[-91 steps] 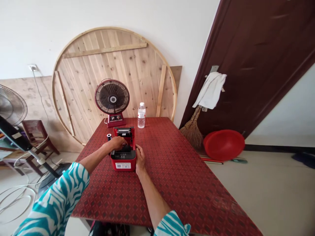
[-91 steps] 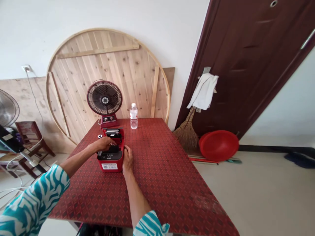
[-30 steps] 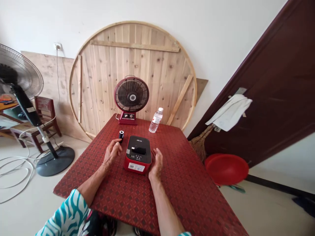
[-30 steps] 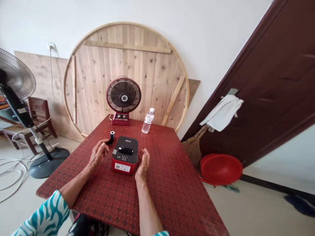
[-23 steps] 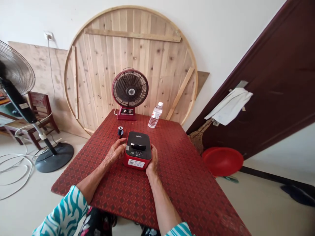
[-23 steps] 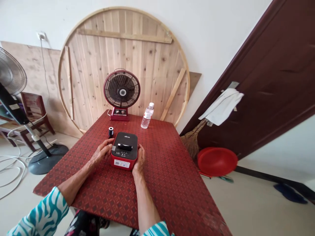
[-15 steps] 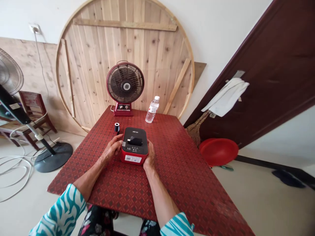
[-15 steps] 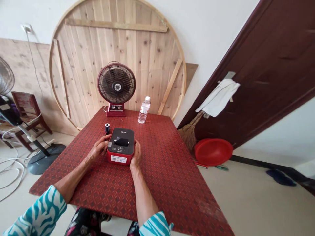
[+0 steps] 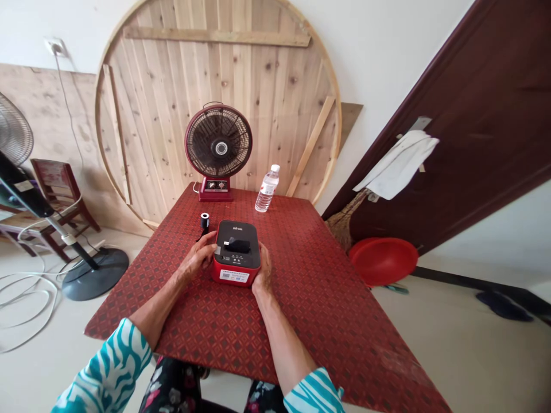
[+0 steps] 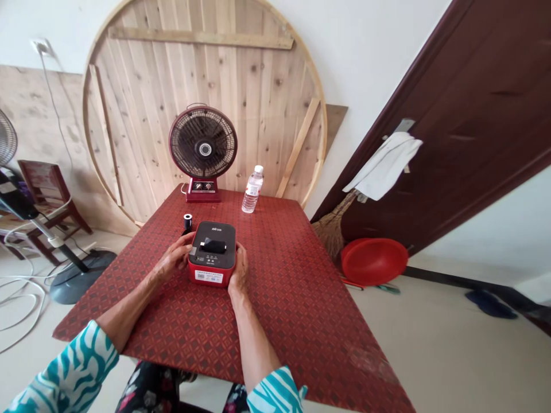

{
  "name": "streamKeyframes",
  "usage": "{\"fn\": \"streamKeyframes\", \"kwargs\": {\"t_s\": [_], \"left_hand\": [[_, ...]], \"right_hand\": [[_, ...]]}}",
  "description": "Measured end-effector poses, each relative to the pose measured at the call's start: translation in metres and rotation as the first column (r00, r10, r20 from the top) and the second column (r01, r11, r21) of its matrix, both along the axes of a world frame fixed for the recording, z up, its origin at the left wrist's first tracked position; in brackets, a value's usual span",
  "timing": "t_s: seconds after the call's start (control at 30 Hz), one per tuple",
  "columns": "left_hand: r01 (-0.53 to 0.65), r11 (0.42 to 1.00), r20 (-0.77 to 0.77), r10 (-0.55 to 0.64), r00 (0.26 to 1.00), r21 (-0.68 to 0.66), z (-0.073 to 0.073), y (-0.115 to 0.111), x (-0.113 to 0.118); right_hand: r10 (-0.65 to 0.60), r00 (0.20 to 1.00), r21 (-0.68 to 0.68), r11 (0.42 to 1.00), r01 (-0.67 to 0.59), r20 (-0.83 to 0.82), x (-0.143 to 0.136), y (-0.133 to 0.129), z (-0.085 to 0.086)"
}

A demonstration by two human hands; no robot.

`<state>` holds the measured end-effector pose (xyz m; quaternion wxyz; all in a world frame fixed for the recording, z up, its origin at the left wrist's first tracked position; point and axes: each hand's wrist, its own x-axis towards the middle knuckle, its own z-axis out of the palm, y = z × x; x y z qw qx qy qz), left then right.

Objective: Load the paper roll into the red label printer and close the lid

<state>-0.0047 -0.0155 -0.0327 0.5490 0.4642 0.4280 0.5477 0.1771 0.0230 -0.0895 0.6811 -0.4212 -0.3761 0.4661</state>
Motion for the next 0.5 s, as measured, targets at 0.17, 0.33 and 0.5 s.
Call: {"fn": "streamKeyframes", "kwargs": {"t_s": [0.17, 0.33, 0.5], "left_hand": [[0.01, 1.0, -0.023, -0.01, 1.0, -0.015, 0.0045, -0.0012, 0.0], [0.015, 0.997, -0.001, -0.015, 1.0, -0.079, 0.0049, 0.0002, -0.0003], [-0.024, 0.985, 0.036, 0.031, 0.999, -0.168, 0.0004, 0.0067, -0.0004]], "right_hand": [[0.006, 1.0, 0.008, 1.0, -0.006, 0.013, 0.0004, -0.0013, 0.0014], [0.029, 0.999, -0.011, 0.999, -0.03, -0.02, -0.0007, -0.0012, 0.0025], [0.01, 0.999, -0.029, 1.0, -0.012, -0.051, -0.0025, -0.0009, 0.0034]]}}
